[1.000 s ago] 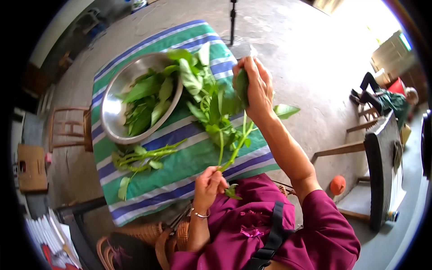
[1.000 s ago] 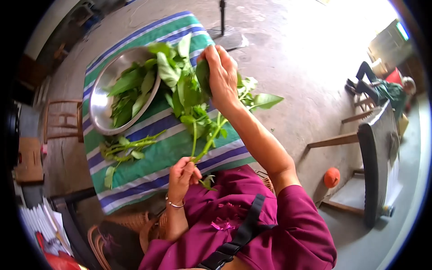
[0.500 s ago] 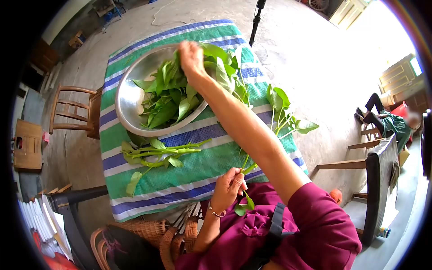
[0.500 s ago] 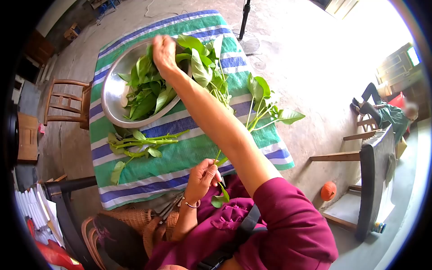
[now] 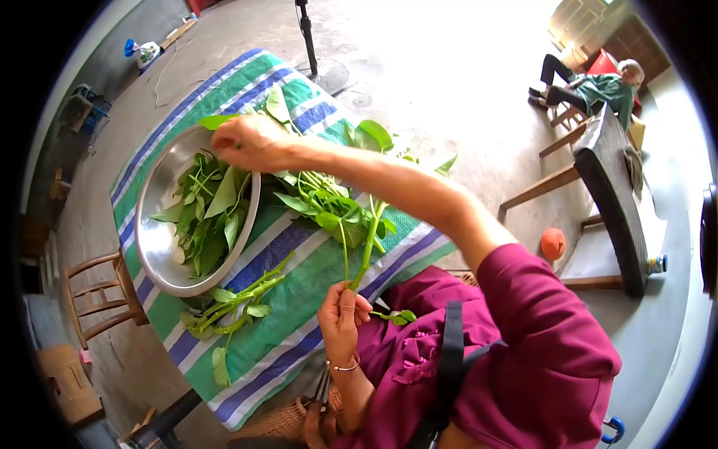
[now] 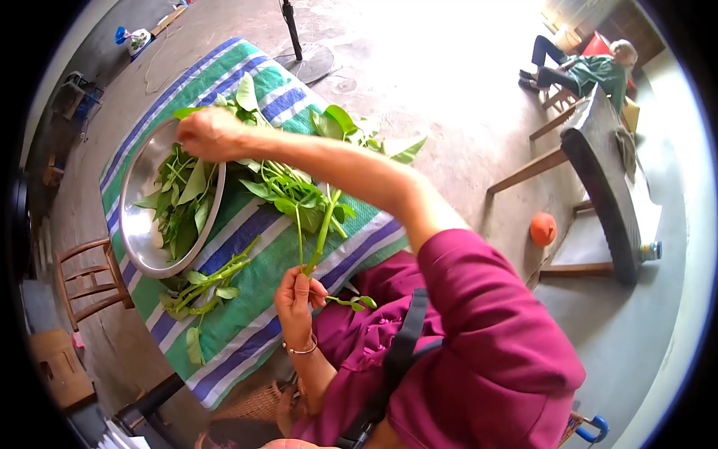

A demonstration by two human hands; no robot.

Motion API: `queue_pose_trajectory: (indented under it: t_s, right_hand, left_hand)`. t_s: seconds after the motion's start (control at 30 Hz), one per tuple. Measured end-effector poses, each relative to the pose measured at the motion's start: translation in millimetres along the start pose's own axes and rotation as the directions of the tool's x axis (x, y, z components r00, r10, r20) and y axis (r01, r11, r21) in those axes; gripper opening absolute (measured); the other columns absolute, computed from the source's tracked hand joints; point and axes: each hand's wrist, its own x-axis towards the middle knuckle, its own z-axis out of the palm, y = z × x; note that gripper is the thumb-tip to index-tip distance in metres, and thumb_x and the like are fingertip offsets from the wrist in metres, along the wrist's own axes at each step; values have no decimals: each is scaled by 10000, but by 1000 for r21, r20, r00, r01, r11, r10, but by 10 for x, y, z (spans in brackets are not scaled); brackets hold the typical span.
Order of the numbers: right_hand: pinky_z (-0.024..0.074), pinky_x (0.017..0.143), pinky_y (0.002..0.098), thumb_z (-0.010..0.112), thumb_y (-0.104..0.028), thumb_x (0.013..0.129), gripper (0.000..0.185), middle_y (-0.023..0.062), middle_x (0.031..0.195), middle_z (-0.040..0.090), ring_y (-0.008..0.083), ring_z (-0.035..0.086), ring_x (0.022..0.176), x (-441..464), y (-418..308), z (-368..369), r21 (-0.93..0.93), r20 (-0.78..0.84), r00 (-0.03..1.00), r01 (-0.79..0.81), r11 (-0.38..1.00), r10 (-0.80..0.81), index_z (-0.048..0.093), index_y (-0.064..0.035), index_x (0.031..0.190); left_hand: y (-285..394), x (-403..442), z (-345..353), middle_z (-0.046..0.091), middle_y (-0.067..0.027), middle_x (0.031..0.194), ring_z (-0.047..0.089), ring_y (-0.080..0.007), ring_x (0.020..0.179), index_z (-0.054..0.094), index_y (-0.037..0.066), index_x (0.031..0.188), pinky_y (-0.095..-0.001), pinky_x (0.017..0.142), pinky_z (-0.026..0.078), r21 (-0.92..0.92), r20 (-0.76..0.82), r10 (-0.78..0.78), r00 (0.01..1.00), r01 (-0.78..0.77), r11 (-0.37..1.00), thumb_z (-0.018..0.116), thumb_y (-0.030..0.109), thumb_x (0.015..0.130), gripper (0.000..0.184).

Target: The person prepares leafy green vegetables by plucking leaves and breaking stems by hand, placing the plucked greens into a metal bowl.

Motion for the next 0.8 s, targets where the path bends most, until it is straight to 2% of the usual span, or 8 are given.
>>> queue_pose_trajectory:
  t_s: [0.2,0.33,0.4,0.47,0.5,0.63,0.73,0.8]
  right_hand:
    - [480,602,268,591,-131,800,139,74,728,652,117,595,649,-888,277,-1106,-35,-107,992,-64,997,60,662,-21,847]
    - [453,545,267,592,-111,807,116,60,653,611,110,535,570,-1797,428,-1438,8,-120,972,-203,979,202,651,-12,792]
    - [470,615,290,602,-123,809,106,60,751,621,155,564,665,-2234,490,-1376,-103,-44,958,-285,953,282,649,-30,831]
    - [474,713,326,613,-135,815,124,62,914,625,198,575,869,-2495,383,-1341,-458,56,998,28,889,-2,646,-59,907]
    - [439,827,367,626,-129,795,165,71,1023,596,241,526,1007,-2618,376,-1238,-482,41,998,-18,876,43,635,-60,945]
    - [375,912,391,588,-80,739,234,59,1036,580,226,510,1034,-2789,453,-996,-599,-12,1000,-5,801,-2,625,-74,970]
    - [374,909,382,574,-76,702,243,48,963,568,215,516,997,-2806,529,-885,-591,-97,995,-41,806,-21,626,-83,939]
    - [373,904,378,583,-81,681,232,40,898,544,209,517,952,-2797,558,-862,-595,-98,990,25,803,-103,620,-91,909]
  left_hand:
    - [-13,-29,-25,567,-39,621,458,-66,469,559,10,982,-188,433,349,16,31,35,999,-36,999,469,249,950,258]
    - [-14,-39,-69,557,-31,602,445,-57,459,569,15,984,-174,430,338,70,-79,17,997,-11,998,469,245,949,252]
    - [3,-52,-121,565,-31,615,449,-50,463,564,9,1018,-168,433,339,152,-103,27,994,-11,988,468,234,949,254]
    - [-26,-26,-135,579,-29,645,458,-47,474,556,10,1073,-165,440,340,237,-118,96,988,-66,969,467,227,950,265]
    - [-7,-32,-132,590,-29,678,466,-47,485,546,15,1110,-163,447,342,307,-150,89,985,-39,951,470,215,948,269]
    - [1,-65,-133,613,-63,781,528,-69,599,513,-17,1162,-179,487,377,428,-160,114,980,-35,903,490,175,934,299]
    - [20,-95,-11,599,-138,1007,582,-191,878,508,-16,1187,-284,732,473,683,-176,264,948,-75,727,543,175,901,346]
    - [38,-83,78,521,-170,1183,485,-298,1102,495,-28,1203,-378,938,386,913,-22,520,854,-195,357,585,165,859,404]
